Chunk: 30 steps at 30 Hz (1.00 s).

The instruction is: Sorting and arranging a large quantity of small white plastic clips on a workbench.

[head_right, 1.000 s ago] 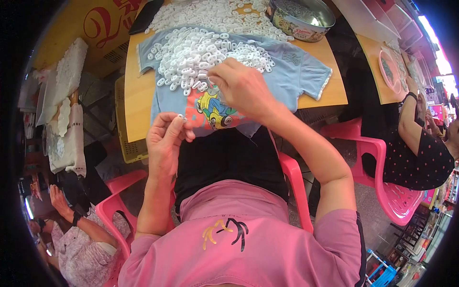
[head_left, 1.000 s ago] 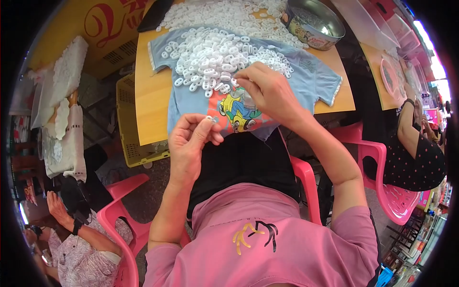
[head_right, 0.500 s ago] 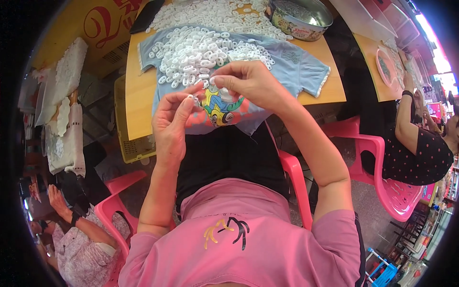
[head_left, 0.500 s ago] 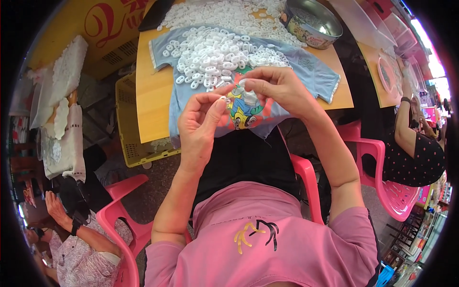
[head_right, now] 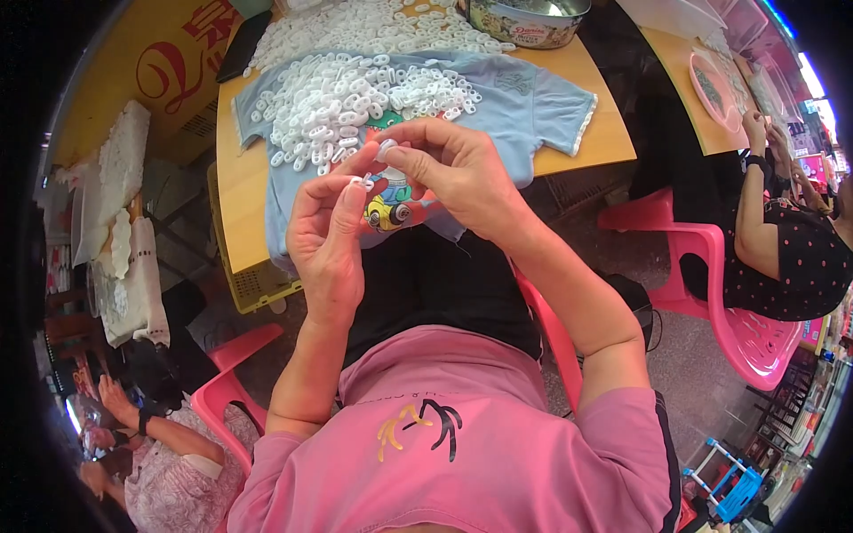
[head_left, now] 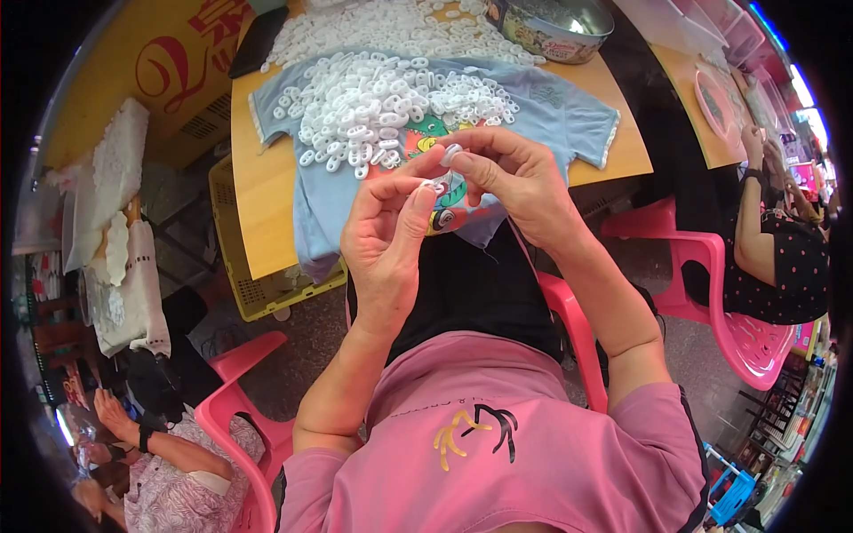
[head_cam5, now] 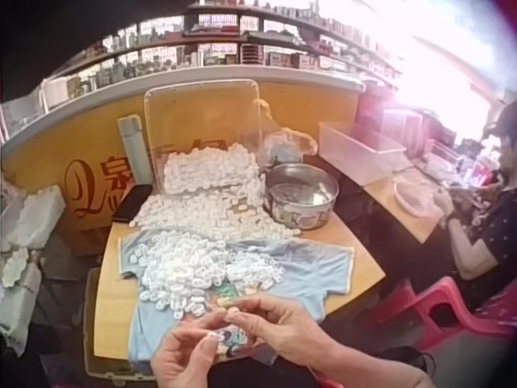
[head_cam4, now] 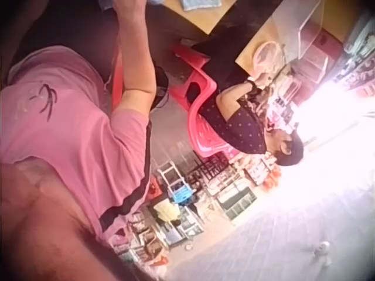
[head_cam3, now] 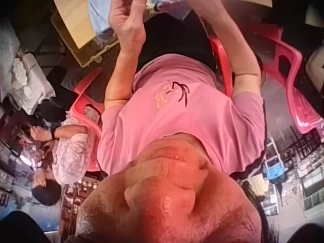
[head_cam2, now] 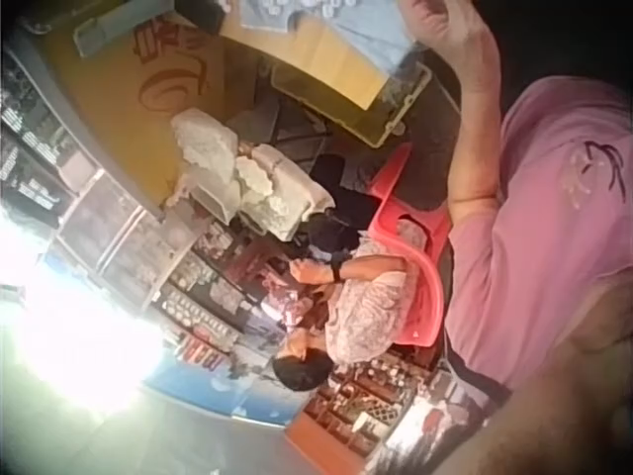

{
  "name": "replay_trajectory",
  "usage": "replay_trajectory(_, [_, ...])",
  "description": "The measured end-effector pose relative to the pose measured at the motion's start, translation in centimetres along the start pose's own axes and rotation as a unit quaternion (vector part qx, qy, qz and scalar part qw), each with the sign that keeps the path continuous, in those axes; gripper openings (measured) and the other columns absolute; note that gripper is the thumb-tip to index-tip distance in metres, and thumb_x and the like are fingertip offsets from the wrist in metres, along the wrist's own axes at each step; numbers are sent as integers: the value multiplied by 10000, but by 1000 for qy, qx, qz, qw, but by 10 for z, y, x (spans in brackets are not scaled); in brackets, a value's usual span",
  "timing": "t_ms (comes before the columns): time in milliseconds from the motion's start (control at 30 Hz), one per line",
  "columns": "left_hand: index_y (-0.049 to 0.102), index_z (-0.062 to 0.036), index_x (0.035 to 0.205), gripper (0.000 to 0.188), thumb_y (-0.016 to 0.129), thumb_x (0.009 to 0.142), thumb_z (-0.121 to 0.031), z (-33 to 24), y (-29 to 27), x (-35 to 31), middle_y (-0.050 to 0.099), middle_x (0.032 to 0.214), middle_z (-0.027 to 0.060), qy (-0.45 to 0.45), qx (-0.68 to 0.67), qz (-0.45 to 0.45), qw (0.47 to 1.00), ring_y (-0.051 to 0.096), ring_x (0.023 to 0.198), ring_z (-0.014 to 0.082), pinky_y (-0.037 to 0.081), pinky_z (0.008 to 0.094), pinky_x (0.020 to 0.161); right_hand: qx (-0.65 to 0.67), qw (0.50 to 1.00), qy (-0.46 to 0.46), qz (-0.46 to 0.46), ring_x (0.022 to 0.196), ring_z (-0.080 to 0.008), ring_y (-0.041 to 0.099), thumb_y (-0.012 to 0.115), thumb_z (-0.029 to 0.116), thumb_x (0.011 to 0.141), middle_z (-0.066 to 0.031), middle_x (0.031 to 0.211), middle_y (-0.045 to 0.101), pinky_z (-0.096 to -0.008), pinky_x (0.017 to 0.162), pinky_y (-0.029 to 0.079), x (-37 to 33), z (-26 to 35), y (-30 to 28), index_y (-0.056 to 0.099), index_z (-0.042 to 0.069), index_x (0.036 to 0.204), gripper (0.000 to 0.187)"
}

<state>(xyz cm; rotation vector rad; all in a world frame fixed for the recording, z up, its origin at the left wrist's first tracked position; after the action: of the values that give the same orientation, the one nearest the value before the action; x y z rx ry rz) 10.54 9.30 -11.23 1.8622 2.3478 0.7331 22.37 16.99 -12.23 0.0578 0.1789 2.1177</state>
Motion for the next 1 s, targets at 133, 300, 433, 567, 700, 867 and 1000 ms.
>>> replay_trajectory(133, [555,-19,1052,98,558,969,-72,7,1,1,617,1198,181,-63,-55,-32,996,614,1036,184,526,308,855,21,1000,13,-2,685,-87,579,625,135,946,-39,913,640,-230,631,495,-5,-3,-4,622,-19,1163,266])
replay_trajectory(300, [556,-19,1036,117,588,961,-103,18,-1,1,666,1003,104,-109,-57,-56,991,641,817,120,546,265,734,25,1000,-12,9,715,-84,577,575,127,974,-43,913,628,-239,657,501,-11,9,-3,601,-19,1200,270])
replay_trajectory(433, [556,-18,1024,127,602,955,-114,21,7,4,672,909,78,-129,-61,-44,989,637,787,115,529,254,722,25,999,-26,0,730,-89,579,575,114,972,-44,924,623,-240,665,500,-13,13,-4,592,-16,1211,272])
replay_trajectory(567, [558,-16,1012,122,607,951,-110,22,10,8,671,891,81,-118,-69,-29,990,631,778,108,513,247,707,18,998,-68,2,734,-97,583,587,100,963,-52,934,621,-240,663,499,-14,19,-6,588,-25,1192,260])
replay_trajectory(700, [560,-18,996,116,611,946,-110,24,11,9,668,883,77,-128,-59,-32,990,628,771,104,512,243,704,18,998,-54,2,732,-102,595,582,87,963,-66,944,627,-240,666,503,-16,18,-6,587,-39,1174,246])
replay_trajectory(867, [562,-22,985,119,618,940,-116,27,9,8,652,853,61,-137,-46,-40,989,609,723,97,506,235,671,2,997,-71,-16,728,-104,606,567,74,967,-78,965,635,-240,672,509,-16,20,-12,591,-47,1169,236])
replay_trajectory(1000, [562,-21,983,117,616,939,-114,27,9,7,641,839,54,-141,-48,-44,988,596,701,92,496,229,648,-10,997,-78,-12,727,-98,604,560,67,968,-73,972,636,-237,668,508,-17,20,-10,597,-47,1167,232])
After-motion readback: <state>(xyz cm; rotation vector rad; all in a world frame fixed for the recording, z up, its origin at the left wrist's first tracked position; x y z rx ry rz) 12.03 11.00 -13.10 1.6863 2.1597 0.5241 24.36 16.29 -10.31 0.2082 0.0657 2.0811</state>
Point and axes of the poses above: each hand's wrist, its own x-axis towards the middle knuckle, its own y-axis out of the palm, z = x × y, the point moved 10 cm from there along x, towards the middle knuckle
